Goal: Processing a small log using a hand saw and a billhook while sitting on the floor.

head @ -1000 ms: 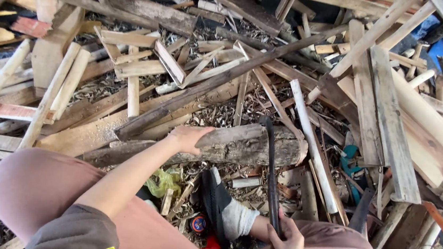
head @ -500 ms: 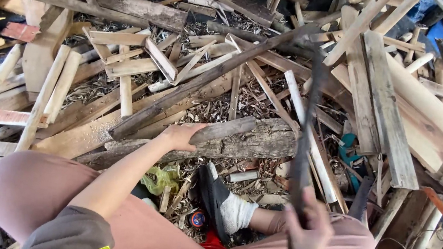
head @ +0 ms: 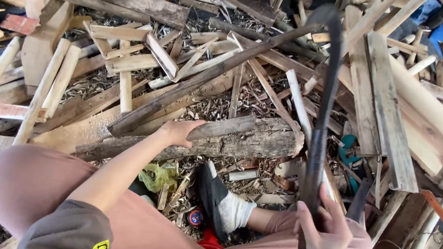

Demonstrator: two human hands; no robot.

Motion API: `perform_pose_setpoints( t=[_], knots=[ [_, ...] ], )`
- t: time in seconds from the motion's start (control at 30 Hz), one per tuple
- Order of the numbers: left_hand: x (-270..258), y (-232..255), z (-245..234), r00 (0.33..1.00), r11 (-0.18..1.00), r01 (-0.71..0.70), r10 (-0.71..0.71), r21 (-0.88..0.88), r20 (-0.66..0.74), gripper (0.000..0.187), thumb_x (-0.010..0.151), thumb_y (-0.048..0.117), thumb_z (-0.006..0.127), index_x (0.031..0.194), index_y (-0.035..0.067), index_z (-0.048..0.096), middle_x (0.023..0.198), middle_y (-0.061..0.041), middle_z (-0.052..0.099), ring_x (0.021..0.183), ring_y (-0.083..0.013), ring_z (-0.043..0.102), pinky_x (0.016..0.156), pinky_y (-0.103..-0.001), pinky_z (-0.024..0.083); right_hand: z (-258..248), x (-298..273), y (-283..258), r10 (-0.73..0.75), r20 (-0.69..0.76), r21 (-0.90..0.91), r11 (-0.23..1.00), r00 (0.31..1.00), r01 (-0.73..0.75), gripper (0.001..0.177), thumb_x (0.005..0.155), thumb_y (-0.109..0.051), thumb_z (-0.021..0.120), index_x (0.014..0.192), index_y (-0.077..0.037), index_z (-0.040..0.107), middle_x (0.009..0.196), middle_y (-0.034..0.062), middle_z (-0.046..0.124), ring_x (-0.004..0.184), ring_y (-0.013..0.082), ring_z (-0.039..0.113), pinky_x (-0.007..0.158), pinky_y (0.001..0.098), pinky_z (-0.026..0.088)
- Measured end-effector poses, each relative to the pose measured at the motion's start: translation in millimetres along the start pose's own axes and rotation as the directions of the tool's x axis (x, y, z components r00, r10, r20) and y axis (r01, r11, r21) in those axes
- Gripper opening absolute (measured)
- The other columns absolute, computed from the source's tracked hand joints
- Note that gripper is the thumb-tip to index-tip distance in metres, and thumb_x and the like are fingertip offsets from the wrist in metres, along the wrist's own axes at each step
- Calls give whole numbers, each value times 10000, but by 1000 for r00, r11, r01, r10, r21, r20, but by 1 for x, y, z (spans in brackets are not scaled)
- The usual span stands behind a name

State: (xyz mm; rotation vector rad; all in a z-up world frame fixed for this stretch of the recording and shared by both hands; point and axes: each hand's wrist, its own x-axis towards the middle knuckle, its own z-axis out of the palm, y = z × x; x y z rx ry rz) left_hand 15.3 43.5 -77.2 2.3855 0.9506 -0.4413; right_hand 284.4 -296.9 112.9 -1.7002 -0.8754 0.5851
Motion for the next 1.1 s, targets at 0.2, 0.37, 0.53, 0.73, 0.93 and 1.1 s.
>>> perform_pose_setpoints(
  t=[0.2, 0.37, 0.53, 0.73, 0.93, 1.1],
  knots=[
    [3, -5, 6, 1000, 988, -5, 10, 153, -29, 948, 750, 330, 754, 1542, 315, 232, 1186, -7, 674, 842, -215, 689, 641, -322, 566, 35, -28, 109, 468, 172, -132, 883, 867, -451, 525, 776, 82, 788, 1272, 87, 616, 728, 225, 755, 410, 254, 648, 327, 309, 497],
    [6, -5, 13, 998, 990, 17, -25, 138, 55, 1023, 788, 368, 793, 1593, 280, 169, 1197, -35, 661, 666, -124, 575, 517, -213, 450, 21, -27, 86, 492, 144, -165, 867, 858, -470, 523, 814, 82, 738, 1321, 53, 614, 803, 223, 775, 506, 240, 661, 423, 305, 517],
    [13, -12, 20, 999, 991, -43, 45, 127, -13, 1046, 722, 301, 824, 1564, 262, 205, 1404, -22, 576, 1018, -197, 683, 757, -284, 590, -1, -2, 37, 234, 79, -154, 963, 969, -220, 609, 770, -2, 786, 1349, 6, 595, 1020, 265, 770, 599, 289, 746, 410, 297, 626],
    [12, -10, 21, 997, 998, 34, -37, 55, 63, 1054, 792, 277, 804, 1604, 266, 132, 1011, -99, 699, 645, -171, 618, 523, -263, 482, 18, 2, 40, -63, -15, -29, 998, 998, 63, 492, 809, 121, 688, 1271, 109, 519, 1186, 325, 682, 441, 237, 677, 322, 270, 611],
    [-7, 8, -9, 991, 998, 66, -65, -4, 120, 1034, 779, 260, 731, 1617, 330, 130, 960, -75, 667, 577, -149, 503, 510, -273, 426, 47, -28, 125, 384, 201, -160, 920, 901, -357, 475, 810, -24, 798, 1258, 28, 648, 738, 120, 789, 558, 151, 686, 483, 223, 497],
    [-11, 1, -22, 948, 983, 102, -48, -155, 316, 978, 795, 453, 629, 1607, 275, 114, 1529, -56, 421, 970, -191, 640, 836, -336, 549, 40, -29, 97, 412, 217, -245, 900, 885, -359, 556, 827, -65, 793, 1352, -41, 610, 700, 84, 778, 470, 143, 613, 439, 235, 409]
  ],
)
